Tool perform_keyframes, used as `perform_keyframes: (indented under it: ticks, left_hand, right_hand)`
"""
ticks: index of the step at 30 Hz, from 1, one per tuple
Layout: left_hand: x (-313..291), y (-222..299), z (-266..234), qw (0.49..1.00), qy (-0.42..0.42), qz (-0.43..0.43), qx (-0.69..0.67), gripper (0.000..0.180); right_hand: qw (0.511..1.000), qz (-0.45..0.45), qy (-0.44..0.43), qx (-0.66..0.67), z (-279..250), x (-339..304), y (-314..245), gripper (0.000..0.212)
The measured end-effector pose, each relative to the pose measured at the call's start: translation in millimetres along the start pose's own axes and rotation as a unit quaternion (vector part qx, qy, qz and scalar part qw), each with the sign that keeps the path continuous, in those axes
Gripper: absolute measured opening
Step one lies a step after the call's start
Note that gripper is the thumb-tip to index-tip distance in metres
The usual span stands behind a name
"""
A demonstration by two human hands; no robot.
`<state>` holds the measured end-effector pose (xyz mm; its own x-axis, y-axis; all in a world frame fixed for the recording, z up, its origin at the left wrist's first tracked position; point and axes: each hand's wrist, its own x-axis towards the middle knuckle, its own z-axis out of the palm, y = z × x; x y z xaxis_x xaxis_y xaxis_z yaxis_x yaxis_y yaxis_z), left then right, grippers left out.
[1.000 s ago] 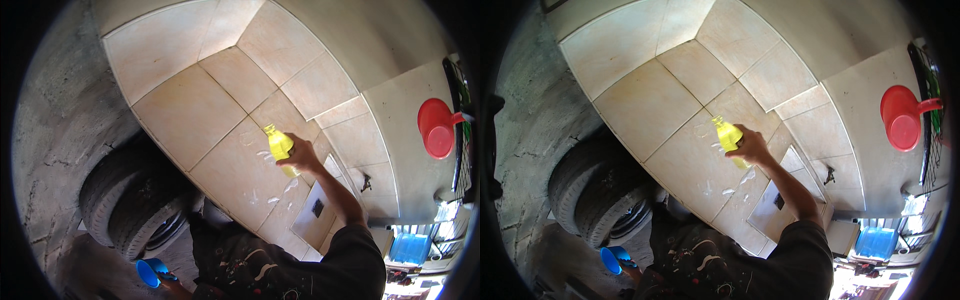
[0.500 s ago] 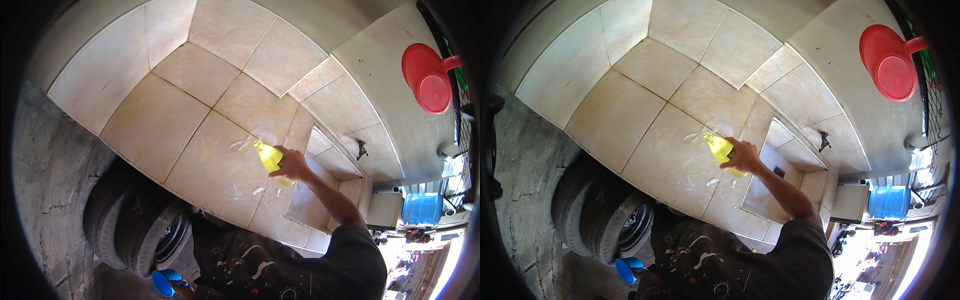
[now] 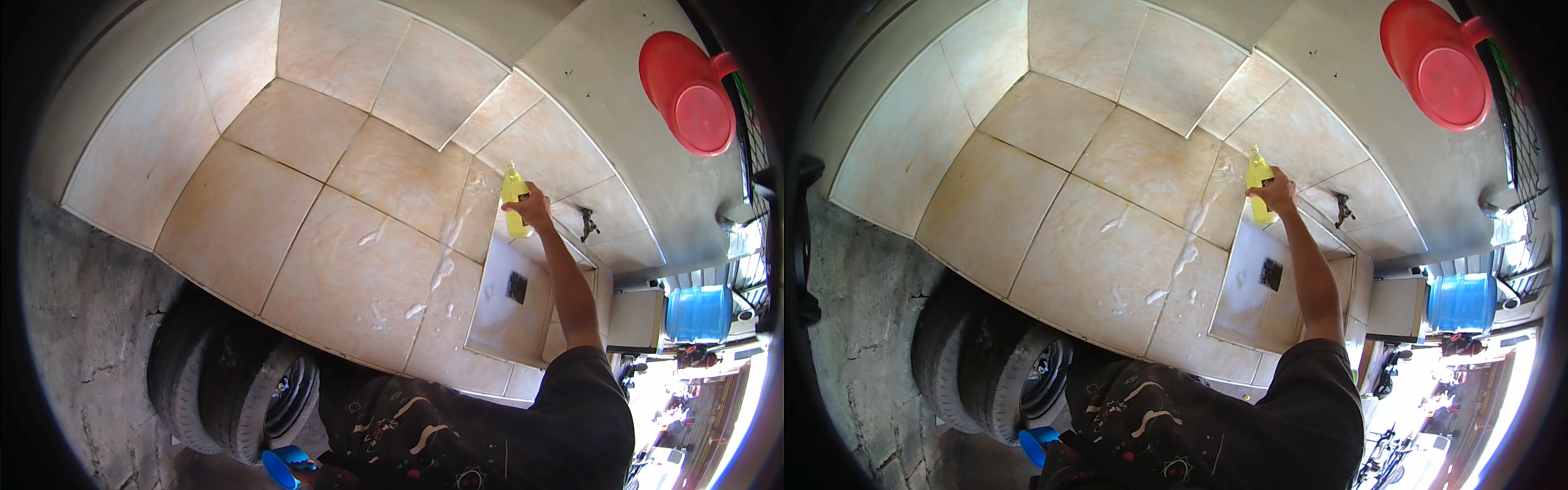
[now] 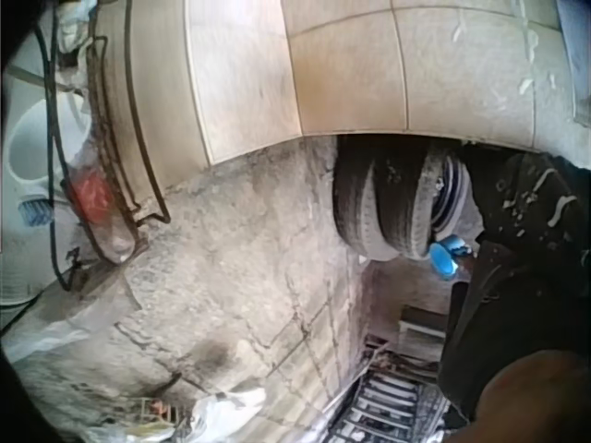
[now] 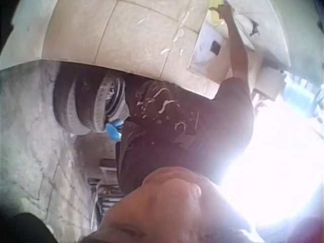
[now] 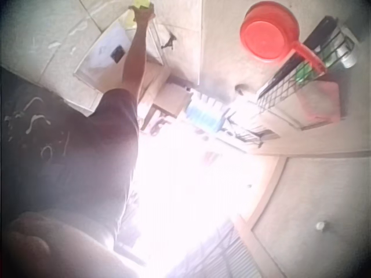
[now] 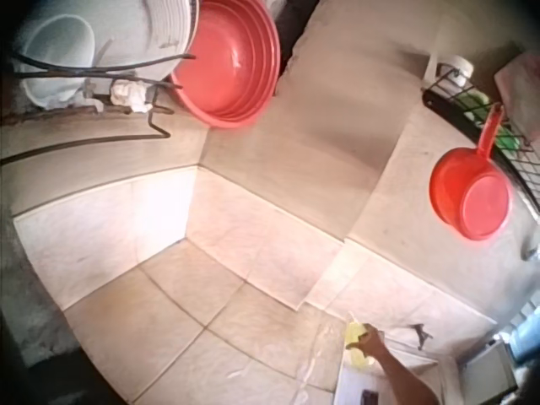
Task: The person pours a yellow liquid from a bottle onto a tiled sink and countertop, then uses a blue scoop to spread the liquid across the surfaces. The person moves a red basin and a green container aside to access the sink area.
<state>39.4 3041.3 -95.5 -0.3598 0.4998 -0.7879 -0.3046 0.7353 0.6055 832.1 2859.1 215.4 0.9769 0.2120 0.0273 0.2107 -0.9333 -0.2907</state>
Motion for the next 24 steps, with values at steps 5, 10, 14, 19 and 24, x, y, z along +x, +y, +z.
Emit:
perform_keyframes:
  ticks: [5, 10, 14, 19, 24]
  left_hand:
    - [3.3, 5.9, 4.2, 0.999, -0.026, -0.004, 0.029, 0.025]
    - [1.4, 7.9, 3.1, 0.997, -0.058, 0.003, 0.053, 0.025]
    - [-5.4, 7.3, -2.3, 0.993, -0.093, 0.017, 0.077, 0.025]
    - [-18.7, 0.4, -5.4, 0.981, -0.148, 0.040, 0.118, 0.025]
    - [-39.5, -13.4, 20.3, 0.954, -0.223, 0.051, 0.193, 0.025]
  right_hand:
    - [0.998, -0.024, 0.012, 0.050, -17.6, -26.3, 16.3, 0.077]
    - [0.975, -0.169, -0.026, 0.138, -30.4, -93.2, 13.3, 0.081]
    - [0.958, -0.201, -0.112, 0.171, -43.6, -158.7, 7.3, 0.084]
    - [0.926, -0.213, -0.132, 0.281, -41.1, -235.5, 22.0, 0.088]
    - [0.898, -0.196, -0.084, 0.384, -46.9, -313.8, 56.5, 0.087]
